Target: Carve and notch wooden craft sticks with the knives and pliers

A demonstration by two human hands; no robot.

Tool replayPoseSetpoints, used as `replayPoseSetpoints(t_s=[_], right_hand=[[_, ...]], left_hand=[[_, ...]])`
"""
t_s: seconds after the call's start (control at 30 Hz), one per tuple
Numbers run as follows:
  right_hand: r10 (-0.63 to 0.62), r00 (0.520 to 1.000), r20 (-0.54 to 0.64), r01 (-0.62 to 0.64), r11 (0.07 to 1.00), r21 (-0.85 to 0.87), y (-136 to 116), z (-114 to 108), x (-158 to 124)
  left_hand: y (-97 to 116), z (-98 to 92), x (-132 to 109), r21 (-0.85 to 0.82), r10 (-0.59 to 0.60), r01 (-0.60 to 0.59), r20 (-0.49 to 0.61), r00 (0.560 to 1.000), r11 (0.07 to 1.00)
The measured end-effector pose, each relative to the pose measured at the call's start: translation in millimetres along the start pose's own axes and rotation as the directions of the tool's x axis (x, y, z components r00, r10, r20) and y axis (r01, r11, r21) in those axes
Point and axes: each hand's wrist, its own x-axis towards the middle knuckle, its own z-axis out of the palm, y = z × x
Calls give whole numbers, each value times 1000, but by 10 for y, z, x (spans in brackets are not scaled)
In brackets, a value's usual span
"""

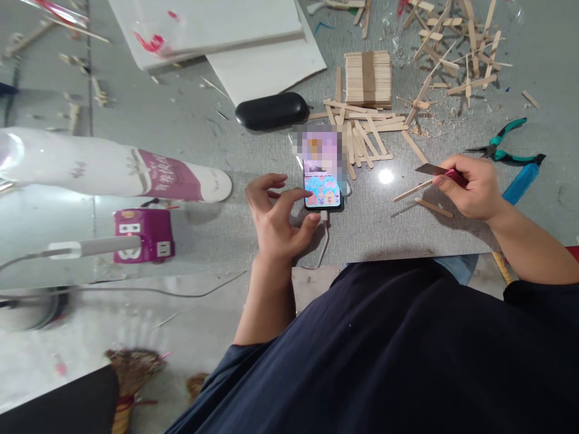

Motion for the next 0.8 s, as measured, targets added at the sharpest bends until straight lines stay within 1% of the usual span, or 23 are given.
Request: replayPoseSetpoints(t_s=[0.1,0.17,0.27,0.3,0.33,0.37,0.43,0.53,0.63,0.7,0.8], right_hand=[[-16,1000,2,16,1000,-5,11,4,0],[-33,999,-8,33,999,-2,27,10,0],[-60,998,-25,61,998,3,49,17,0],[-66,998,-26,66,998,1,53,18,0],[-70,997,-26,70,998,-1,55,18,0],[-72,997,-27,72,997,-3,55,17,1],[-69,997,-29,69,998,-5,51,15,1],[-62,998,-34,61,998,-7,37,14,4],[-56,998,-34,55,998,-23,25,19,12],[-48,998,-32,47,998,-33,22,25,20],[-36,999,-29,35,999,-37,26,31,27]], left_hand=[[2,19,-31,13,80,-80,61,995,997],[10,35,-50,35,103,-108,125,987,993],[19,55,-62,50,63,-77,233,971,996],[20,59,-62,51,48,-63,251,967,997],[19,59,-61,49,44,-58,248,968,997],[17,57,-59,47,51,-63,223,973,997],[11,44,-57,45,98,-105,134,986,993],[0,16,-55,29,170,-171,29,985,985],[-10,3,-46,-4,185,-185,-44,982,983],[-15,6,-38,-5,179,-180,-58,982,984],[-19,15,-29,9,163,-163,-13,987,987]])
